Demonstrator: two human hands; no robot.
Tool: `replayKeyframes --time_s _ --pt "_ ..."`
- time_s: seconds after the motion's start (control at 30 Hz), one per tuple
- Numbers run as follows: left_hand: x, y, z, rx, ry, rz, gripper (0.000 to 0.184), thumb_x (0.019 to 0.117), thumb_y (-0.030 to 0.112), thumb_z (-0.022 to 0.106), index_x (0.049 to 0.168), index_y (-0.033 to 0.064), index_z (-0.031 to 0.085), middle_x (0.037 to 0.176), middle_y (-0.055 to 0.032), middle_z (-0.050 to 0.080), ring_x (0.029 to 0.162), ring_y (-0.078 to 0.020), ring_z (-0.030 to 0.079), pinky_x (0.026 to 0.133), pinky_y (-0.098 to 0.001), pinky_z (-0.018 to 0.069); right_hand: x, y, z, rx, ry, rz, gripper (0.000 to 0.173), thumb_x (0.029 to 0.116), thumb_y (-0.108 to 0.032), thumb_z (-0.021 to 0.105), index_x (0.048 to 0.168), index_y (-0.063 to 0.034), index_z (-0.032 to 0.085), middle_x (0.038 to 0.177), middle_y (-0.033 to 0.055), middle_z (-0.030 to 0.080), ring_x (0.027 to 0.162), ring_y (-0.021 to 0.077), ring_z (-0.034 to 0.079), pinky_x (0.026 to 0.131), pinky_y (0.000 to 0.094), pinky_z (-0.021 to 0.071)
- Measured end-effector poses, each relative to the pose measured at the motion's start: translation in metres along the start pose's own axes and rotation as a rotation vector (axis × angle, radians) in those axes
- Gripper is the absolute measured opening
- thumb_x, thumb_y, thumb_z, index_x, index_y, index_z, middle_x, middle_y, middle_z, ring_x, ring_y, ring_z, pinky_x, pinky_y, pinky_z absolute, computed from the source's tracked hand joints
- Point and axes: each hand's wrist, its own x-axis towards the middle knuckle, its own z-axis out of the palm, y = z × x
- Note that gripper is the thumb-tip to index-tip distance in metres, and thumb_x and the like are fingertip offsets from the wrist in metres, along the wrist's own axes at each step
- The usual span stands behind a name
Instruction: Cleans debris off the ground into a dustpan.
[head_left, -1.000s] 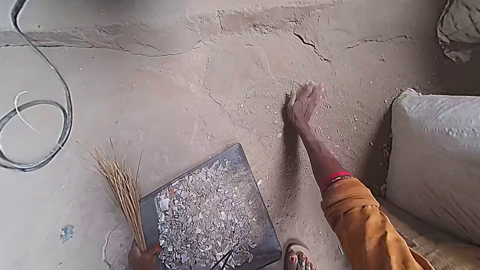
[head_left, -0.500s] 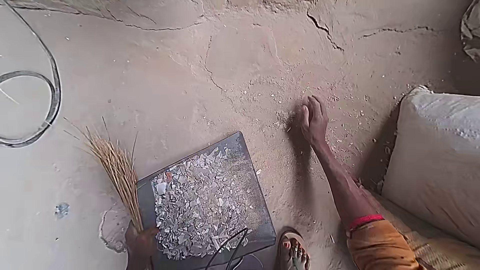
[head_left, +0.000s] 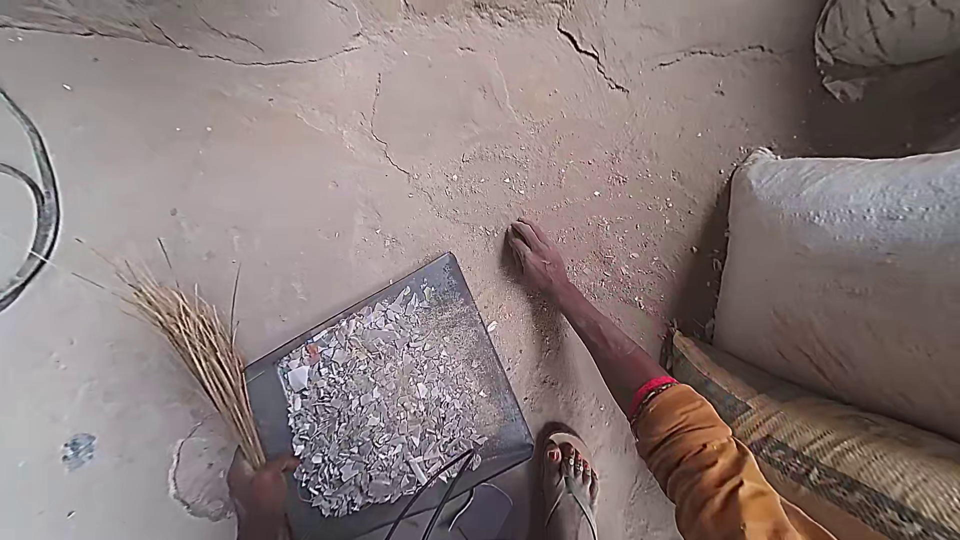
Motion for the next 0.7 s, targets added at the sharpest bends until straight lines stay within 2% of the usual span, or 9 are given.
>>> replayKeyframes --time_s 0.1,0.17,0.23,0.33,0.37,0.43,0.5,0.6,0.7 --pt "0.001 0.001 0.001 -0.007 -0.001 0.007 0.079 0.0659 -0.004 0.058 0.142 -0.0121 0.036 0.118 -0.021 0.053 0.086 -0.0078 0.056 0.073 -0.0255 0.05 -0.044 -0.002 -0.013 -0.133 0.008 -0.061 0.021 0.0995 -0.005 0.058 0.111 0.003 0.073 0.123 0.0218 0.07 0.122 0.0394 0.065 0.103 0.0506 0.0531" --pt "0.003 -0.002 0.001 -0.028 -0.005 0.003 0.079 0.0671 -0.004 0.058 0.143 -0.0118 0.036 0.12 -0.0222 0.053 0.087 -0.0096 0.055 0.074 -0.0277 0.0502 -0.063 0.001 -0.027 -0.245 -0.026 -0.072 0.014 0.0985 -0.007 0.059 0.101 -0.0003 0.072 0.099 0.0207 0.07 0.097 0.0394 0.069 0.081 0.0523 0.0546" --pt "0.002 -0.003 -0.001 -0.011 0.002 0.005 0.079 0.0662 -0.004 0.058 0.142 -0.0122 0.037 0.118 -0.0219 0.053 0.084 -0.0098 0.056 0.072 -0.0273 0.0502 -0.072 0.002 -0.047 -0.254 -0.178 0.02 0.018 0.0989 -0.007 0.058 0.102 0.0053 0.071 0.093 0.026 0.069 0.087 0.0457 0.07 0.069 0.0565 0.0561" --pt "0.001 0.001 0.001 -0.008 -0.008 -0.015 0.081 0.0647 -0.004 0.058 0.142 -0.0148 0.036 0.126 -0.0295 0.052 0.098 -0.0205 0.055 0.086 -0.0371 0.0492 -0.063 0.006 -0.076 -0.209 -0.407 0.302 0.028 0.1067 -0.015 0.05 0.111 0.0073 0.067 0.104 0.0285 0.069 0.097 0.0483 0.069 0.077 0.0611 0.0545" --pt "0.0 0.003 0.0 -0.008 -0.011 -0.022 0.082 0.0646 -0.005 0.059 0.143 -0.0151 0.036 0.13 -0.0327 0.05 0.104 -0.026 0.055 0.092 -0.0421 0.0472 -0.059 0.007 -0.084 -0.136 -0.359 0.472 0.032 0.1087 -0.019 0.047 0.107 0.0064 0.067 0.1 0.0269 0.069 0.094 0.046 0.07 0.078 0.061 0.0538" --pt "-0.001 0.006 -0.002 0.002 -0.017 -0.024 0.08 0.0651 -0.007 0.06 0.142 -0.0149 0.038 0.134 -0.0345 0.049 0.11 -0.0312 0.054 0.096 -0.0472 0.045 -0.057 0.007 -0.098 0.136 -0.023 0.823 0.046 0.1107 -0.027 0.047 0.082 0.0051 0.062 0.067 0.0175 0.057 0.061 0.0314 0.059 0.061 0.0476 0.0488" --pt "0.0 0.005 -0.002 0.005 -0.026 -0.019 0.081 0.0659 -0.006 0.06 0.143 -0.0135 0.038 0.135 -0.0339 0.048 0.112 -0.0318 0.053 0.097 -0.0481 0.0449 -0.06 -0.001 -0.113 0.696 0.294 1.197 0.047 0.112 -0.032 0.043 0.072 -0.0073 0.048 0.05 -0.002 0.042 0.038 0.0064 0.039 0.04 0.0207 0.0352" --pt "0.0 0.004 -0.004 0.021 -0.035 -0.013 0.083 0.0665 -0.003 0.06 0.145 -0.0124 0.037 0.138 -0.0338 0.048 0.115 -0.0325 0.053 0.099 -0.0487 0.0446 -0.077 -0.014 -0.119 1.45 0.304 1.517 0.037 0.1124 -0.033 0.032 0.09 -0.0099 0.051 0.066 0.0018 0.054 0.049 0.0089 0.052 0.045 0.0206 0.0458" --pt "0.0 0.005 -0.003 0.028 -0.035 -0.002 0.081 0.0642 -0.002 0.061 0.142 -0.0135 0.039 0.134 -0.0324 0.05 0.111 -0.0293 0.054 0.096 -0.0463 0.0453 -0.085 -0.027 -0.116 1.658 0.502 1.571 0.035 0.1109 -0.031 0.034 0.087 -0.0114 0.05 0.066 0.0012 0.053 0.05 0.009 0.053 0.044 0.0203 0.0464"
